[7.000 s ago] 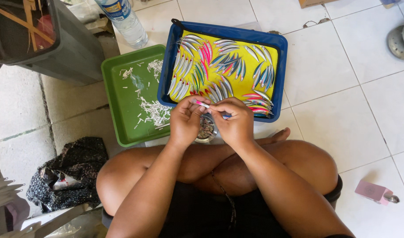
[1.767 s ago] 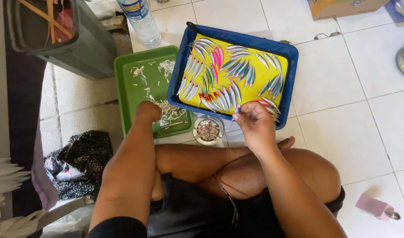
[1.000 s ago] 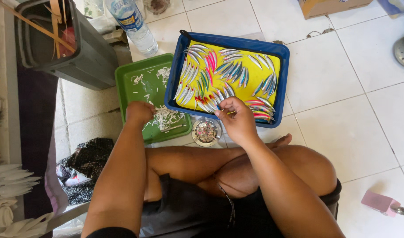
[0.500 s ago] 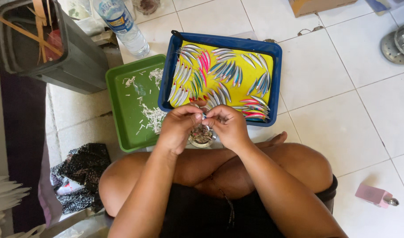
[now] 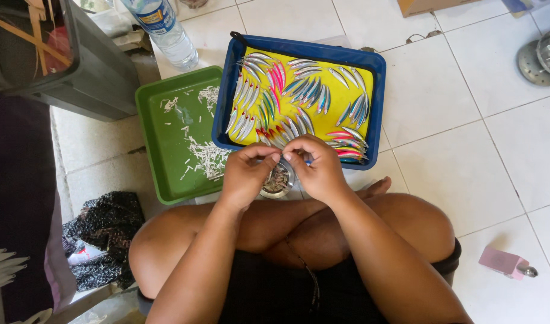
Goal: The person sits on the floor and assembles small fishing lures by inserting white plastic pieces into the heads of colorful lures. They pick up lures from a blue tray, insert the pieces, and place the finished lures back into the tray.
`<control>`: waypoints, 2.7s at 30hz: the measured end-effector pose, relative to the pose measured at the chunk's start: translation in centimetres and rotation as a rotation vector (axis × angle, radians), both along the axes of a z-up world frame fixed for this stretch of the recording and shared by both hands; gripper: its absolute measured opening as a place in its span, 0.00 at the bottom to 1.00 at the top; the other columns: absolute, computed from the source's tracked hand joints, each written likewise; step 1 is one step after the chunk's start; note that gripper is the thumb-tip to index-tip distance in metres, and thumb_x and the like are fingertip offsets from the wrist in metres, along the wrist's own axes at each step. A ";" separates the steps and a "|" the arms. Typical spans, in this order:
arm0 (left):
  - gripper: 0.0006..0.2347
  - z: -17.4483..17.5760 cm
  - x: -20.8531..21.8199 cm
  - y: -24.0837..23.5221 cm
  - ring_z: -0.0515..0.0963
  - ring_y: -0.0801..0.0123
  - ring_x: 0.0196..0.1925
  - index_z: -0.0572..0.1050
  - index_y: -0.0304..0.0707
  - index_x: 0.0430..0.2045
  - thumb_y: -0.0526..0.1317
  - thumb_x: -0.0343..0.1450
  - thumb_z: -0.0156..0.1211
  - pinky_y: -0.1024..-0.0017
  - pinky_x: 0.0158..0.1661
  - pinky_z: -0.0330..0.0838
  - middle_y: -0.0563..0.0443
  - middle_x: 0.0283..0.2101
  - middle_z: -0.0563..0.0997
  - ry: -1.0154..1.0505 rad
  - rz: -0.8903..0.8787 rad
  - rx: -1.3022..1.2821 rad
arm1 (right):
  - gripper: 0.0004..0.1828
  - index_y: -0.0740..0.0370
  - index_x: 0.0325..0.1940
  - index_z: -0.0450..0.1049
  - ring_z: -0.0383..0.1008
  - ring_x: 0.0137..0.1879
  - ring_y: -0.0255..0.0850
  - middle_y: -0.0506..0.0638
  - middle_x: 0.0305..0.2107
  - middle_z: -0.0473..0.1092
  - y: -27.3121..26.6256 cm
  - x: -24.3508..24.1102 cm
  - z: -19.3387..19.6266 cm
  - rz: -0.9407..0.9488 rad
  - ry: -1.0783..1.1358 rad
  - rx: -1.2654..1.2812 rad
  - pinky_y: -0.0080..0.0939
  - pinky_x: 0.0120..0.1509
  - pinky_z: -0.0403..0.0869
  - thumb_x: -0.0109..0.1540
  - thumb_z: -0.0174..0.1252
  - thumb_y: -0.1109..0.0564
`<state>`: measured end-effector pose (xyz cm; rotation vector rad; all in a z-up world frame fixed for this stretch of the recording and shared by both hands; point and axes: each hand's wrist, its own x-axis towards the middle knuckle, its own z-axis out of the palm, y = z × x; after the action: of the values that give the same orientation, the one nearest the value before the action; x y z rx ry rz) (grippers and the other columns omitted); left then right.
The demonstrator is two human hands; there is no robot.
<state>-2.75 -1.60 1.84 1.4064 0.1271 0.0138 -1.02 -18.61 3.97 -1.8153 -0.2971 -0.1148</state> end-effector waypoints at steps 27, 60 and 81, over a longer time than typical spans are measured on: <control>0.04 -2.1 -1.1 -2.1 0.83 0.62 0.39 0.81 0.30 0.37 0.31 0.73 0.63 0.72 0.35 0.81 0.43 0.35 0.82 0.353 0.160 -0.515 | 0.10 0.54 0.40 0.85 0.77 0.37 0.48 0.47 0.37 0.80 0.8 -0.2 1.2 -0.044 -0.561 -0.214 0.47 0.43 0.77 0.61 0.63 0.66; 0.03 -2.9 1.4 2.2 0.82 0.70 0.38 0.82 0.30 0.36 0.28 0.71 0.64 0.79 0.40 0.77 0.42 0.38 0.83 0.125 0.206 -0.146 | 0.03 0.60 0.29 0.79 0.79 0.37 0.58 0.56 0.26 0.75 0.8 -0.1 -0.9 0.387 0.081 -0.658 0.54 0.44 0.77 0.57 0.61 0.63; 0.03 -2.8 0.0 -1.6 0.75 0.76 0.19 0.81 0.29 0.34 0.31 0.70 0.65 0.83 0.20 0.66 0.46 0.28 0.81 0.310 0.208 -0.334 | 0.17 0.54 0.48 0.84 0.80 0.32 0.41 0.46 0.34 0.79 1.5 0.1 -2.4 -0.025 -0.231 -0.158 0.35 0.36 0.80 0.56 0.70 0.65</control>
<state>-2.72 -3.21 -0.91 1.0495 0.5095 -0.0514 -0.88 -17.10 1.59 -1.9650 -0.4570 -0.3277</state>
